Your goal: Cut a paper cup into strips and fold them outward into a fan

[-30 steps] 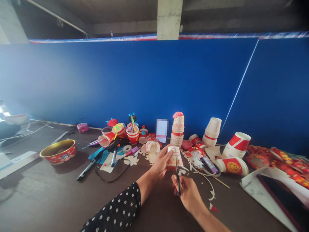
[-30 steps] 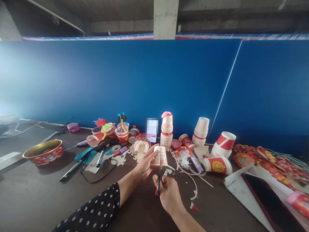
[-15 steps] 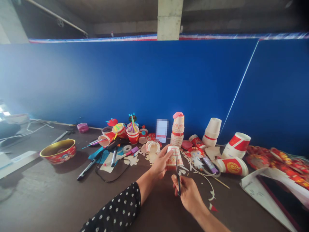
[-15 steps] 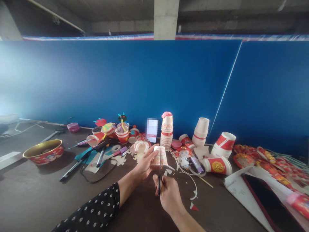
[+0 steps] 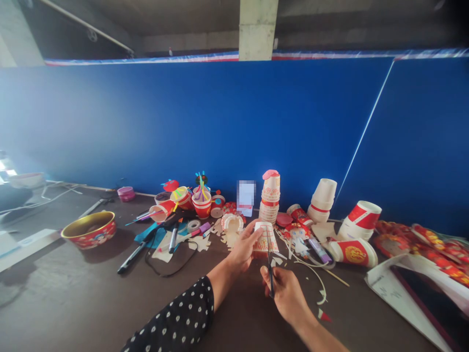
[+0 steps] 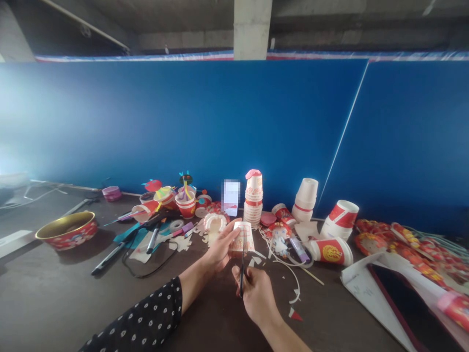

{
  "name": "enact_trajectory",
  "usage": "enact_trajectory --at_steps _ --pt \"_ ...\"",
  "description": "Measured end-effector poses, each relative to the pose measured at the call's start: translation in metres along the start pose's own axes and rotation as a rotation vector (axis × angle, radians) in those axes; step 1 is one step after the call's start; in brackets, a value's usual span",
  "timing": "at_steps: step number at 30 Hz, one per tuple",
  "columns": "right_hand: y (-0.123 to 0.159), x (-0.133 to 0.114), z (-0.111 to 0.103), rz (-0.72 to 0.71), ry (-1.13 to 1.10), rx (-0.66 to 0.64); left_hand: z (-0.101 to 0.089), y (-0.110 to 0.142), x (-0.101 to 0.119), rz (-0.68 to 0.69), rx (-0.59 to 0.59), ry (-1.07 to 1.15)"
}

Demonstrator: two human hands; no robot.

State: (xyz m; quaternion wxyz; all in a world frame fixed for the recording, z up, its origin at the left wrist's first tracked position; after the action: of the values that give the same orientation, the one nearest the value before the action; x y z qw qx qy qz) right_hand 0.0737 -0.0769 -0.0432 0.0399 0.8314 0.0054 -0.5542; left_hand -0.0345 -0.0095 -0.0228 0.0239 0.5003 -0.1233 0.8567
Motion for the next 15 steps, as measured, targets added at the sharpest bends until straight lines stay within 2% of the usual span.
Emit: enact_trajectory --at_steps 15 --pt "-0.0012 0.0025 0.0014 0.0 -0.038 -0.017 0.0007 -0.0002 0.0008 -0.003 0.012 0.0"
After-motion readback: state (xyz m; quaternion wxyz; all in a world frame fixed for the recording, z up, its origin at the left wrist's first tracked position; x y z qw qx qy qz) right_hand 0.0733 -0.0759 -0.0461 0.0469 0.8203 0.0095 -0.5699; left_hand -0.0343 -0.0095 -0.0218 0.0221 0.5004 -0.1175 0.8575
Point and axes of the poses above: each hand's wrist, its own y-axis away from the middle knuckle, its own z-axis out of the palm, x = y × z, the point moved 3 cm from there along -y, towards the middle knuckle, and after that the axes turned 10 degrees about z, right-handed, at the moved point
